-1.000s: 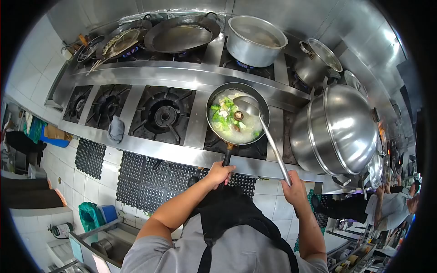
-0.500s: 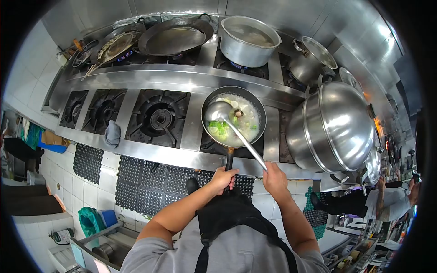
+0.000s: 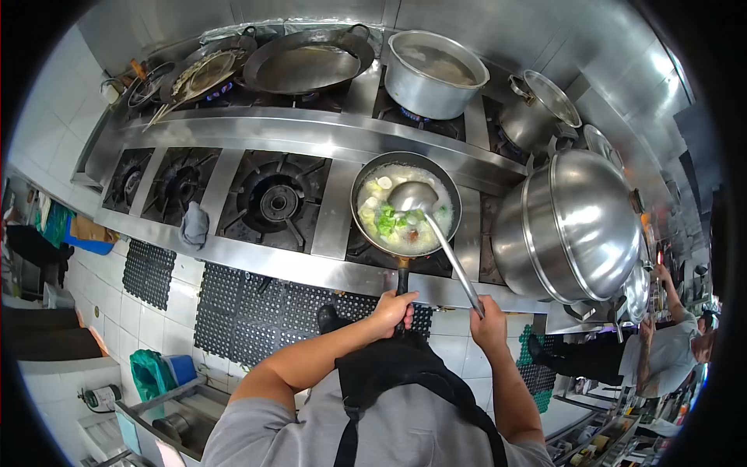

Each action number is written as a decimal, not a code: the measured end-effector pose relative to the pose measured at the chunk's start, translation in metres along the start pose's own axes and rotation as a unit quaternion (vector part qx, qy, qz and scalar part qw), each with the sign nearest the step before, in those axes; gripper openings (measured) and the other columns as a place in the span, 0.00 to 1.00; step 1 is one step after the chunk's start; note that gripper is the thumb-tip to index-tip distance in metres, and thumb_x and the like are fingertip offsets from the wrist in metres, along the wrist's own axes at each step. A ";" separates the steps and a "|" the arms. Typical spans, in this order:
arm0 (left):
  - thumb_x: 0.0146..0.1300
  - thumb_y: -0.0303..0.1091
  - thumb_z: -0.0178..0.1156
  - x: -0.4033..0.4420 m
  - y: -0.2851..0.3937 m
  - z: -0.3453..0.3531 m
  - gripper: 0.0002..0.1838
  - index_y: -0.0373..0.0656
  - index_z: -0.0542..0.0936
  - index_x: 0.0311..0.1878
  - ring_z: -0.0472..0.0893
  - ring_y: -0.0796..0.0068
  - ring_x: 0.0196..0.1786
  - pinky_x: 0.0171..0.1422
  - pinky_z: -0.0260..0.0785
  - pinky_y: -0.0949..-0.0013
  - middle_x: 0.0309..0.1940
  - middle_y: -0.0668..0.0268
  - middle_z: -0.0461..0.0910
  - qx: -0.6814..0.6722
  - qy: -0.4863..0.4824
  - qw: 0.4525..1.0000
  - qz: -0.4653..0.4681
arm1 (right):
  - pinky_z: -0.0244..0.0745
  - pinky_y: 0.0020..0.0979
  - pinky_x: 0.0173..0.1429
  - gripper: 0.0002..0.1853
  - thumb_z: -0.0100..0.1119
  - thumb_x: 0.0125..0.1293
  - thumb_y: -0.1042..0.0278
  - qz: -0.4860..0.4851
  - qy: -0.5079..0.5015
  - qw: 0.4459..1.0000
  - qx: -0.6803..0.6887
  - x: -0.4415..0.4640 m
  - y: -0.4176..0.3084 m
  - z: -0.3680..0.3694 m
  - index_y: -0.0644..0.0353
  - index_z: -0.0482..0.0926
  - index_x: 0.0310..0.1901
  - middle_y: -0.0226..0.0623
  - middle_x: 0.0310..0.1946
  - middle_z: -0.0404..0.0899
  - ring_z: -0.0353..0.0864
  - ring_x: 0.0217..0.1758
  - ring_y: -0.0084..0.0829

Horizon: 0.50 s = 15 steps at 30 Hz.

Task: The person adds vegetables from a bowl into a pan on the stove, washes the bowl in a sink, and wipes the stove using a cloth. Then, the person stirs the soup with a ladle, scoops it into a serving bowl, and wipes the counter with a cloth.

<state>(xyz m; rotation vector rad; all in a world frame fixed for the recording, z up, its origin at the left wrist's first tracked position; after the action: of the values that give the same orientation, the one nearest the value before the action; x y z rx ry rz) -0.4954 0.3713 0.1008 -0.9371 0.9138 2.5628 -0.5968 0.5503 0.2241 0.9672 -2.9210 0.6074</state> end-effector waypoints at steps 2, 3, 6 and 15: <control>0.67 0.38 0.60 0.000 -0.002 0.009 0.13 0.43 0.67 0.35 0.67 0.77 0.16 0.18 0.63 0.69 0.17 0.70 0.68 -0.023 -0.014 1.000 0.000 | 0.74 0.47 0.40 0.12 0.59 0.59 0.72 0.044 0.023 0.991 0.123 0.004 -0.004 0.008 0.62 0.74 0.44 0.50 0.31 0.79 0.80 0.34 0.55; 0.67 0.38 0.60 0.000 -0.002 0.011 0.13 0.43 0.67 0.35 0.67 0.77 0.16 0.18 0.63 0.69 0.17 0.70 0.68 -0.023 -0.016 1.000 0.000 | 0.74 0.47 0.40 0.12 0.59 0.59 0.72 0.044 0.023 0.991 0.121 0.008 -0.009 0.014 0.62 0.74 0.44 0.50 0.31 0.79 0.80 0.34 0.55; 0.67 0.43 0.60 0.000 -0.001 0.012 0.15 0.43 0.68 0.36 0.68 0.77 0.16 0.19 0.64 0.69 0.17 0.70 0.69 -0.008 -0.008 1.000 0.017 | 0.74 0.46 0.41 0.11 0.59 0.58 0.72 0.112 0.031 0.973 0.198 0.025 -0.021 0.029 0.62 0.73 0.43 0.54 0.31 0.80 0.80 0.37 0.57; 0.67 0.53 0.59 -0.003 0.001 0.010 0.22 0.42 0.69 0.37 0.71 0.73 0.19 0.23 0.68 0.67 0.20 0.67 0.71 0.010 -0.021 1.000 0.020 | 0.73 0.51 0.42 0.12 0.59 0.58 0.73 0.095 -0.003 0.988 0.118 0.026 -0.059 0.044 0.63 0.70 0.42 0.58 0.31 0.79 0.79 0.38 0.61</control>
<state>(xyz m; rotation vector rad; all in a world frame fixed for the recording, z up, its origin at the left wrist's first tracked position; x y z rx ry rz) -0.4989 0.3770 0.1091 -0.8633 0.9537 2.5922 -0.5790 0.4761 0.2079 0.7072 -3.0186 0.9785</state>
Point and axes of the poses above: each hand's wrist, its own x-axis towards the middle knuckle, its own z-axis out of the palm, y = z × x, the point moved 8 cm from there along x, towards the middle knuckle
